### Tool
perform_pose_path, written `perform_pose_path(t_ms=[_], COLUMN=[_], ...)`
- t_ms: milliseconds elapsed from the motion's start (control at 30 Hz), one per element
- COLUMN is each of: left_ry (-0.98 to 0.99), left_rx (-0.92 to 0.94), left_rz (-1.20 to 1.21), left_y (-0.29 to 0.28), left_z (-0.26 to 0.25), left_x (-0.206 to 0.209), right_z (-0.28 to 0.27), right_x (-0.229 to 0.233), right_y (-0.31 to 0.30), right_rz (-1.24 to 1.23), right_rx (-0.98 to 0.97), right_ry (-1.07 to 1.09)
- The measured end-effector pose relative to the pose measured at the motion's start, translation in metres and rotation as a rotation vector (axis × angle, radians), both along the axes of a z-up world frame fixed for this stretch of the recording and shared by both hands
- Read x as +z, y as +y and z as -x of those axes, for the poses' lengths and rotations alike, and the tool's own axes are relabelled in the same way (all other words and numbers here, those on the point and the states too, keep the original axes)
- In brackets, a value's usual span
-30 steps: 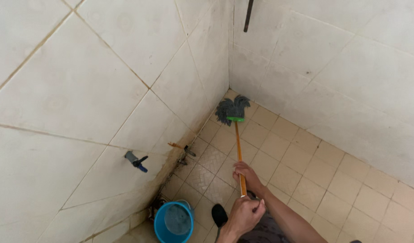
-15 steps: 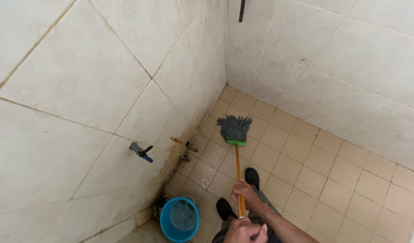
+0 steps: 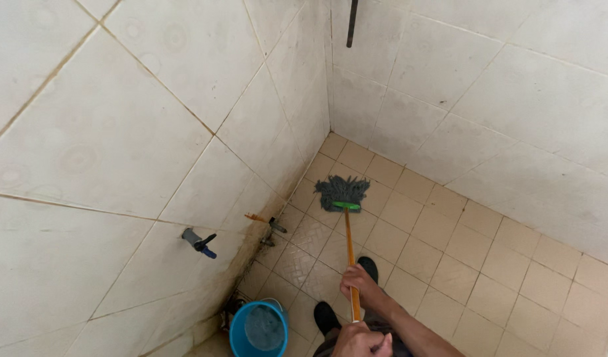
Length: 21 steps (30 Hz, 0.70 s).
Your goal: The person mops a tiled floor in a bathroom using a string mop with a wooden handle. They move the mop back and forth across the floor, focusing on the corner area near a blue bucket and a wall-mounted faucet.
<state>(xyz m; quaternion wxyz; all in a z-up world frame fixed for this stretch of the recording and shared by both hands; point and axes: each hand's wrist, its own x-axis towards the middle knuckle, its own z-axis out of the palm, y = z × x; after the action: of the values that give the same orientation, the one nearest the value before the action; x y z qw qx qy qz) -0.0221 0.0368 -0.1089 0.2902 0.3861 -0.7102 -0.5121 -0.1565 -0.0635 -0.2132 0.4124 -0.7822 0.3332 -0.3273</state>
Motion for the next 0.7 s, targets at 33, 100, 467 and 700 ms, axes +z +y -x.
perform_pose_path(t_ms=[33, 100, 467, 700], left_ry=[0.011, 0.033, -0.045, -0.039], left_rx=[0.013, 0.037, 0.22, 0.351], left_rz=[0.007, 0.032, 0.06, 0.075], left_y=[-0.003, -0.016, -0.095, -0.118], left_z=[0.002, 0.009, 0.059, 0.086], left_x=[-0.002, -0.007, -0.016, -0.03], right_z=[0.002, 0.008, 0.049, 0.064], right_x=[-0.003, -0.011, -0.068, -0.071], right_y=[-0.003, -0.019, -0.116, -0.141], right_rz=[0.013, 0.052, 0.056, 0.036], right_rx=[0.01, 0.028, 0.075, 0.006], right_ry=[0.002, 0.006, 0.025, 0.072])
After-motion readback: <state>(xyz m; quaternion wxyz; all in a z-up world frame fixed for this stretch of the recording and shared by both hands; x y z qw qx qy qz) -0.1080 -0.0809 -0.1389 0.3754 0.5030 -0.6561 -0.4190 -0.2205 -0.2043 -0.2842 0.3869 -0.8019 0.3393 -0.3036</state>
